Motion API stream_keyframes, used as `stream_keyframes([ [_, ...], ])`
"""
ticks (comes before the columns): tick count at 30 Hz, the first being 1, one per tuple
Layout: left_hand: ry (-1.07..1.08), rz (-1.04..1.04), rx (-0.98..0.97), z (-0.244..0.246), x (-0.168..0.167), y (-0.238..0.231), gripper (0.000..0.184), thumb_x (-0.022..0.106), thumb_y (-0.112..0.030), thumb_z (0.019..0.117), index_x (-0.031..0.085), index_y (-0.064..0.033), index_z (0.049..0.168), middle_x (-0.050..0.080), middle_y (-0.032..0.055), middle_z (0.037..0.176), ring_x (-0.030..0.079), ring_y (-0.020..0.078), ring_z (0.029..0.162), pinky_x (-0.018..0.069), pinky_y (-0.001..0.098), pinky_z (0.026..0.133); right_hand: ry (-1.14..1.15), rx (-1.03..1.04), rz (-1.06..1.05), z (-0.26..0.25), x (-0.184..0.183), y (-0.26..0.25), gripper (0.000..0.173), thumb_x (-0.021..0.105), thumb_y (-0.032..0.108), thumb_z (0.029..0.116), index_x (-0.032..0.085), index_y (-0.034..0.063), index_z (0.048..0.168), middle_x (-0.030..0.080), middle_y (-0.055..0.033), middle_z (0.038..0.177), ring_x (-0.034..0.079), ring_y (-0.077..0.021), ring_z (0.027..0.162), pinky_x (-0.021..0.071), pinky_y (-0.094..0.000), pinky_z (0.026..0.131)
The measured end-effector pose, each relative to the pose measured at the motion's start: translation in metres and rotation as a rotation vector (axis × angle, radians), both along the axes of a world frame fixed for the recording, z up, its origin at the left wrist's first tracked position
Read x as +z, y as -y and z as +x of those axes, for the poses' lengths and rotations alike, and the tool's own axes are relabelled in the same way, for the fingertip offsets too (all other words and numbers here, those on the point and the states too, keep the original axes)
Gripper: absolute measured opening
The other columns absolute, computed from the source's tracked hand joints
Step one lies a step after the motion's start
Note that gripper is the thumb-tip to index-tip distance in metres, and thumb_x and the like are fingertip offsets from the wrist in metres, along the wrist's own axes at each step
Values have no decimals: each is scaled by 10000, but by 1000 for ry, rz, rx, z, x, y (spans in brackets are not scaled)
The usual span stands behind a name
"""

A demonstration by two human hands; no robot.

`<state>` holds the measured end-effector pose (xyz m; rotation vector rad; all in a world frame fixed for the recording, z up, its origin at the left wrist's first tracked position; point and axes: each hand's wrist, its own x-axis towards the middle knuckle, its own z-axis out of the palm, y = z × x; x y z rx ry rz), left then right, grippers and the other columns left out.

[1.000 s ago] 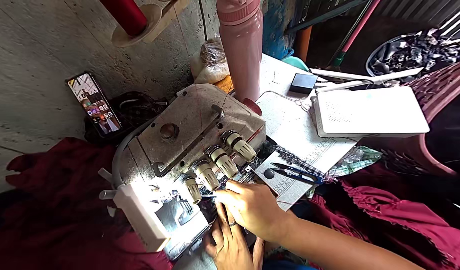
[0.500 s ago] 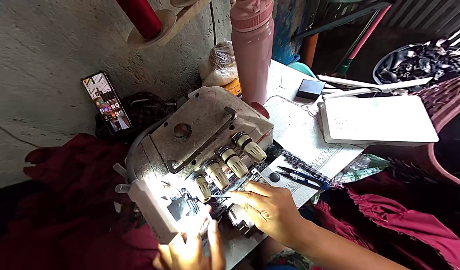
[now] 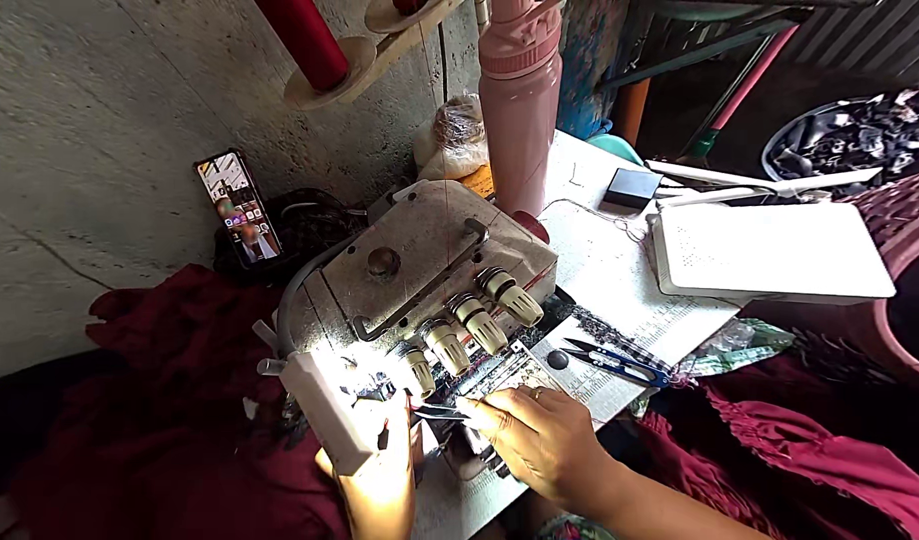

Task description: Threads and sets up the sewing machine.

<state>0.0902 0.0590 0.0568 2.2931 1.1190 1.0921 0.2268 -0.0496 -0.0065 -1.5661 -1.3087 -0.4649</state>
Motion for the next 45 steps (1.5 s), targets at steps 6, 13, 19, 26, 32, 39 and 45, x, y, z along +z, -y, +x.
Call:
stream_keyframes([
  [6,16,-1,-13,0,0,0,225,603,-164,927,730,-63,771,665,-52,743,609,-69,776,453,119,811,-40,12,13,0,-2,0,228,551,152,984,764,186,1060,697,-8,820,615,-126,673,460,-235,573],
  [13,-146,135,95,-18,-4,6,214,620,-239,901,701,-42,913,677,41,875,596,69,884,384,354,933,-246,46,-87,1,-7,0,209,596,189,960,804,169,976,682,-8,779,616,-101,610,465,-233,494],
  [19,-125,142,92,-20,-5,3,320,603,-104,910,565,147,1105,599,160,999,533,35,928,407,122,816,-313,18,-175,-7,-13,-6,239,574,219,949,808,172,962,674,-8,775,606,-117,556,451,-267,434],
  [26,-110,107,82,-15,-1,4,282,562,-29,873,541,176,1067,565,132,954,499,-27,876,381,77,764,-331,2,-187,-12,-11,-12,250,564,220,952,809,166,948,676,-16,773,607,-130,534,446,-281,411],
  [32,-88,91,64,-15,-1,3,278,564,-28,872,533,173,1062,564,109,966,494,-42,902,377,68,774,-320,4,-170,-13,-11,-13,251,565,232,965,807,168,952,677,-15,774,610,-123,544,443,-271,416],
  [39,-62,102,49,-16,-3,2,290,564,-33,863,540,177,1061,566,105,956,497,-41,889,378,67,770,-307,25,-146,-12,-10,-10,239,574,225,977,805,167,959,669,-4,772,595,-106,548,435,-250,424],
  [45,-75,104,51,-16,-3,1,284,563,-42,861,545,164,1055,567,111,956,497,-27,889,377,77,769,-301,4,-156,-12,-12,-10,249,570,228,970,810,162,962,665,-12,762,589,-112,537,433,-254,421],
])
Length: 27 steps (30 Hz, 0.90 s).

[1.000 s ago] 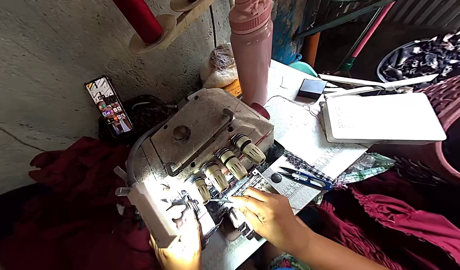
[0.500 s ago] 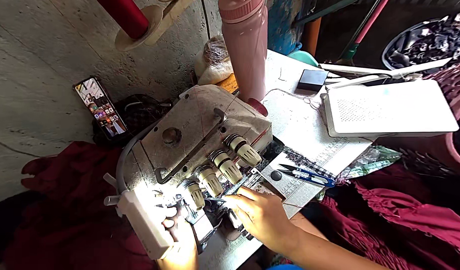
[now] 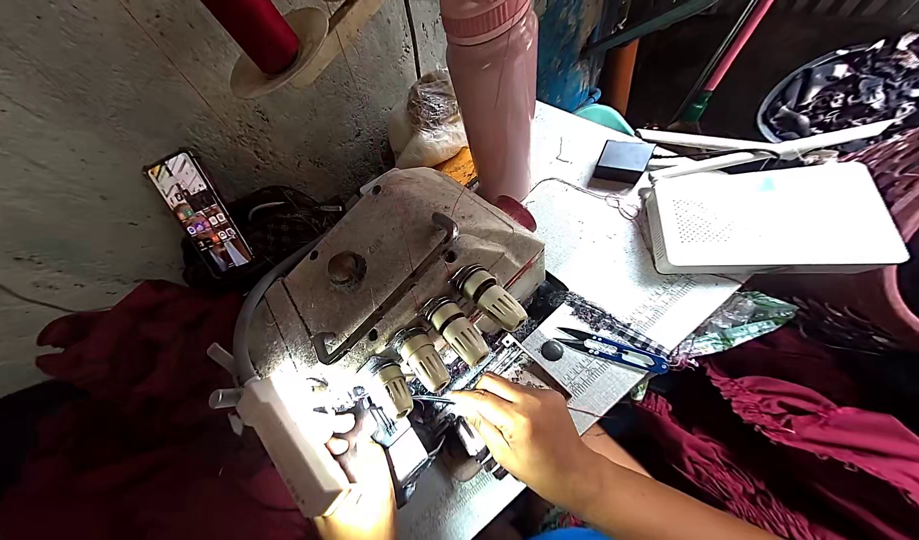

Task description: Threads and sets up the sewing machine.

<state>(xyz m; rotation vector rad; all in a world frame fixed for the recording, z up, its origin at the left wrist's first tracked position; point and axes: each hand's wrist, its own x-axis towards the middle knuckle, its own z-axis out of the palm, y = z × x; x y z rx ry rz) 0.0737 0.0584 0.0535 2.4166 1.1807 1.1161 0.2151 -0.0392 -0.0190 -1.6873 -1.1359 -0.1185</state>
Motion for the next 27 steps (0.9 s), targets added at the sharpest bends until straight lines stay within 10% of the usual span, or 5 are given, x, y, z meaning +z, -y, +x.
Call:
stream_keyframes([
  [27,17,-9,-3,0,0,0,297,567,-40,858,531,168,1067,569,108,968,500,-36,903,381,74,779,11,0,-5,0,2,1,244,571,225,971,808,167,954,668,-9,768,592,-110,541,435,-253,421],
])
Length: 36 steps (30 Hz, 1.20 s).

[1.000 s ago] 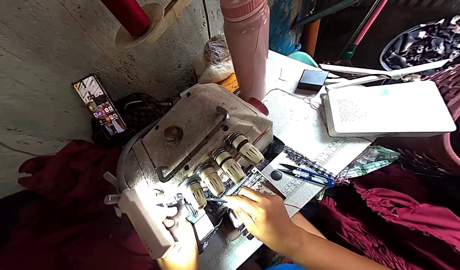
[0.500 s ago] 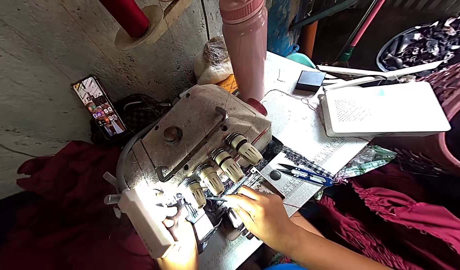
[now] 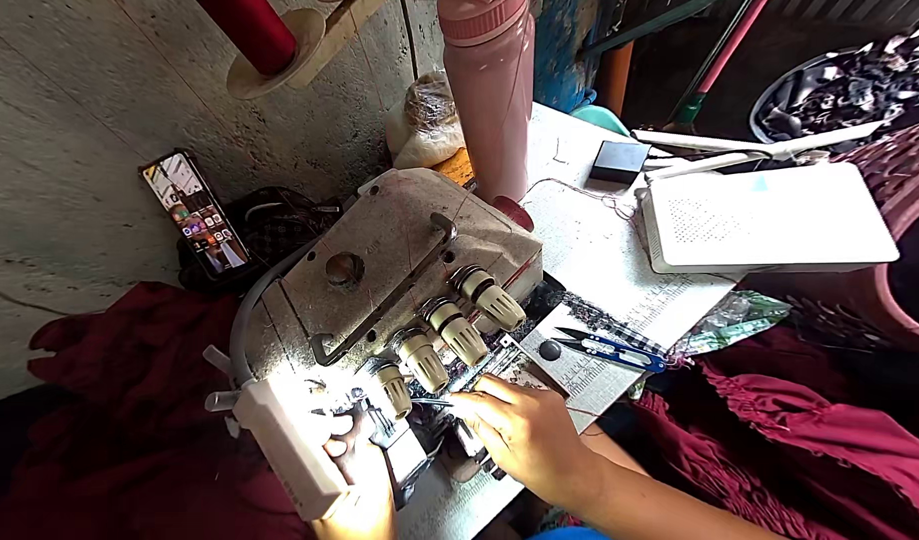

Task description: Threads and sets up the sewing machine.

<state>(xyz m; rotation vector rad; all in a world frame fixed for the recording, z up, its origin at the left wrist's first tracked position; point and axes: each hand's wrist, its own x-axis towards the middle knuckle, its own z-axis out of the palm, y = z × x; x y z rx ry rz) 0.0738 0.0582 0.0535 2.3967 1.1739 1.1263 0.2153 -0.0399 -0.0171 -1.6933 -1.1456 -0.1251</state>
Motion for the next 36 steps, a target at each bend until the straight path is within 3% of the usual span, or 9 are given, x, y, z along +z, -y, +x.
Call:
stream_keyframes([
  [36,-5,-2,13,0,0,0,306,569,-37,843,535,177,1060,567,114,963,494,-34,893,372,74,759,6,-9,-11,-3,-1,-6,244,568,208,958,808,168,954,664,-19,759,595,-122,533,433,-265,413],
])
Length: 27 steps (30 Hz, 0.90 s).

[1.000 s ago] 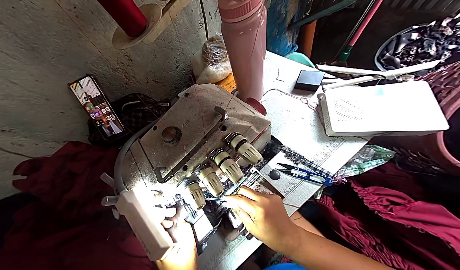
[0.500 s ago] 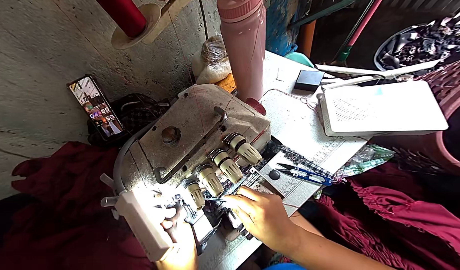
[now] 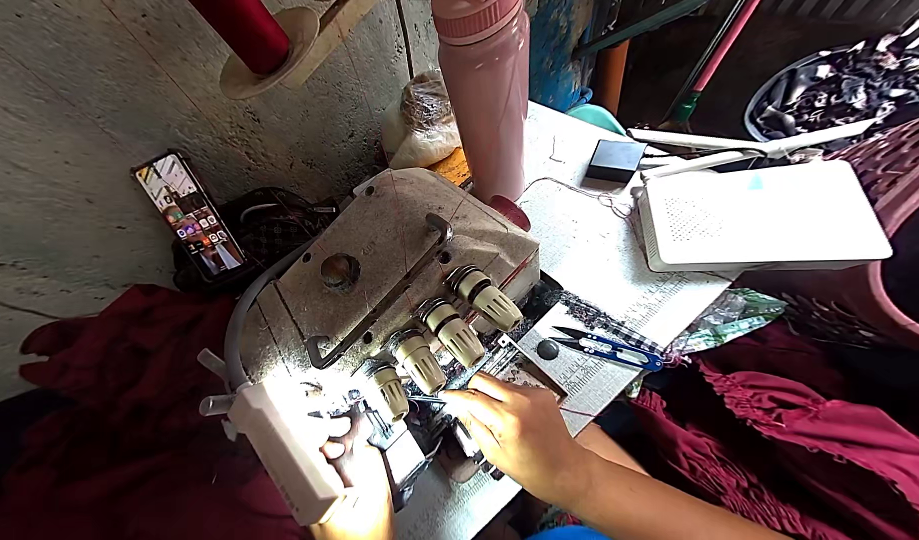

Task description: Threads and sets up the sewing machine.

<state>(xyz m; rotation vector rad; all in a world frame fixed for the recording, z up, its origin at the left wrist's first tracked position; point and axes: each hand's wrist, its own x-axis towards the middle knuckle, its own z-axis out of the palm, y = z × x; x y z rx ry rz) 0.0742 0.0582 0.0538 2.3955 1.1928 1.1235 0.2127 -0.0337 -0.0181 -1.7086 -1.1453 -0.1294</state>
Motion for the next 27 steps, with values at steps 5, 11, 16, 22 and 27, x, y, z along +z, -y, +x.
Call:
stream_keyframes([
  [5,7,6,-8,0,0,0,297,576,-41,845,535,172,1049,577,109,962,503,-42,904,379,68,777,18,-6,-13,-1,5,-3,248,568,219,967,810,164,966,663,-19,763,591,-123,530,440,-262,417],
  [11,-18,5,33,-1,-2,1,337,579,-66,838,549,185,1061,587,161,980,513,9,943,384,98,825,111,-69,-42,-1,15,1,265,563,237,974,816,158,974,679,-29,772,574,-140,505,429,-267,411],
  [16,-53,26,89,-6,-7,0,371,590,-131,854,593,155,1090,628,206,997,569,95,960,430,175,876,225,-89,-77,-2,26,-1,237,584,185,952,819,156,968,693,-37,796,560,-142,493,426,-260,413],
  [22,-86,38,125,-7,-10,-1,425,571,-170,842,610,164,1102,656,282,1064,614,307,1023,470,382,942,325,-127,-157,-8,44,-8,202,599,131,898,800,106,899,673,-51,763,562,-164,474,435,-279,399],
  [27,-76,59,103,-8,-13,-3,437,570,-174,828,607,145,1125,655,253,1037,616,331,978,466,466,912,331,-101,-161,-6,47,-9,166,614,106,866,780,111,855,646,-53,737,572,-176,468,438,-298,378],
])
